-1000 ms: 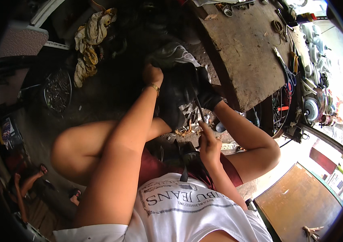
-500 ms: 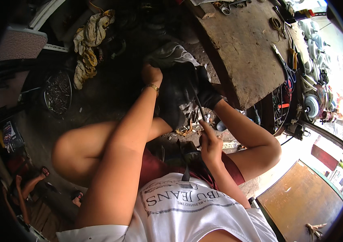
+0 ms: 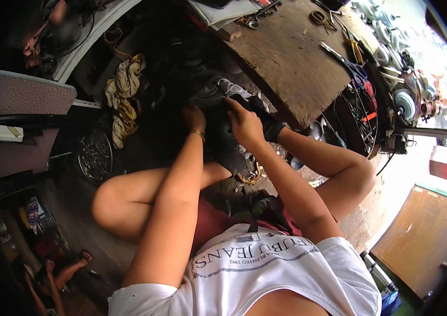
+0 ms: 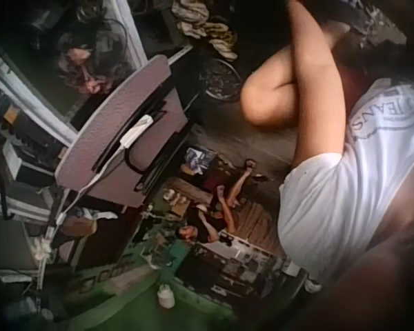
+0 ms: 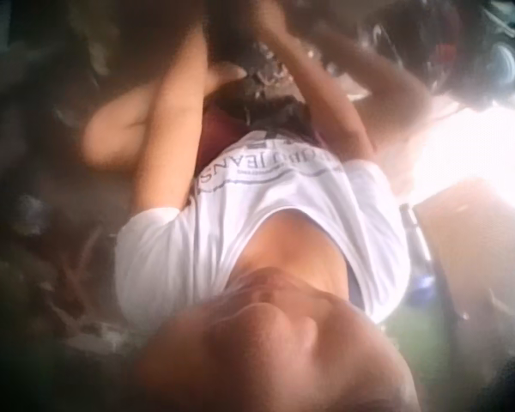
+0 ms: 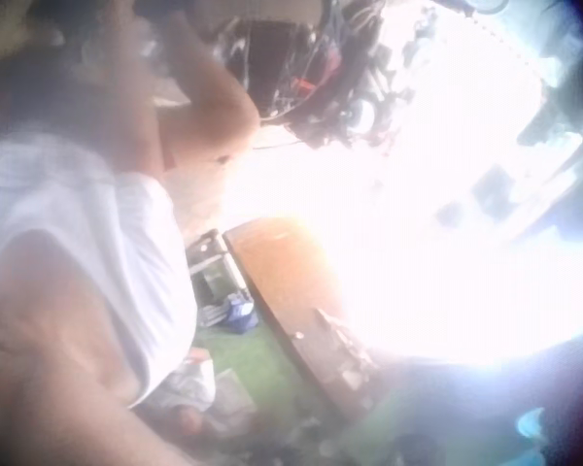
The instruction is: The person uses a screwdriver to pry or loosen a metal component on a black appliance housing held in their lap. They then use a file to scrape or smooth edges of the component and continue working on the assembly by hand.
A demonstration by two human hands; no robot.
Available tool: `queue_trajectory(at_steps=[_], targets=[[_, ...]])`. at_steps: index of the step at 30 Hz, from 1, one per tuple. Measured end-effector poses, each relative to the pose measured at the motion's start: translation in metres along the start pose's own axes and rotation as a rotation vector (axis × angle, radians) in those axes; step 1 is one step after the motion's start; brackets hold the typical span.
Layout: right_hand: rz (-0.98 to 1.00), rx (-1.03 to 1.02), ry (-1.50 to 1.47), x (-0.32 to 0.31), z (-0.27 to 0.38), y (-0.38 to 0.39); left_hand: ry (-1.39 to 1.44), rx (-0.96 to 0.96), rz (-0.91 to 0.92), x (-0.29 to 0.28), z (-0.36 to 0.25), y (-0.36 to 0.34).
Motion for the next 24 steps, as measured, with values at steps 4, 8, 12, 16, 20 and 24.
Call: queue_trajectory(at_steps=[4,8,12,16,20,24], targets=[[-0.093,-0.089,0.109,0.001,-0.009,0.011,-0.116,-0.197,-0.011,-0.016,-0.023,-0.020],[-0.173,-0.223,0.186,0.018,-0.024,0.027,-0.021,-0.058,-0.046,-0.037,-0.083,-0.036],[-0.269,-0.277,0.105,0.043,-0.067,0.051,0.245,0.050,0.117,-0.063,-0.145,-0.057],[-0.307,-0.116,-0.007,0.043,-0.064,0.051,0.380,0.170,0.294,-0.098,-0.204,-0.067],[-0.184,0.063,-0.035,0.012,-0.029,0.034,0.355,0.373,0.324,-0.149,-0.256,-0.084],[-0.177,0.084,-0.095,0.002,-0.012,0.040,0.127,0.627,0.227,-0.224,-0.306,-0.101]])
Point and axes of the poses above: each hand's wrist, its own y-axis away from the middle knuckle, its own x-axis out of the palm, z = x × y, the point moved 2 cm from there along -y, towards the middle knuckle, and after that the axes turned 12 degrees about y, right-handed, at the moved point
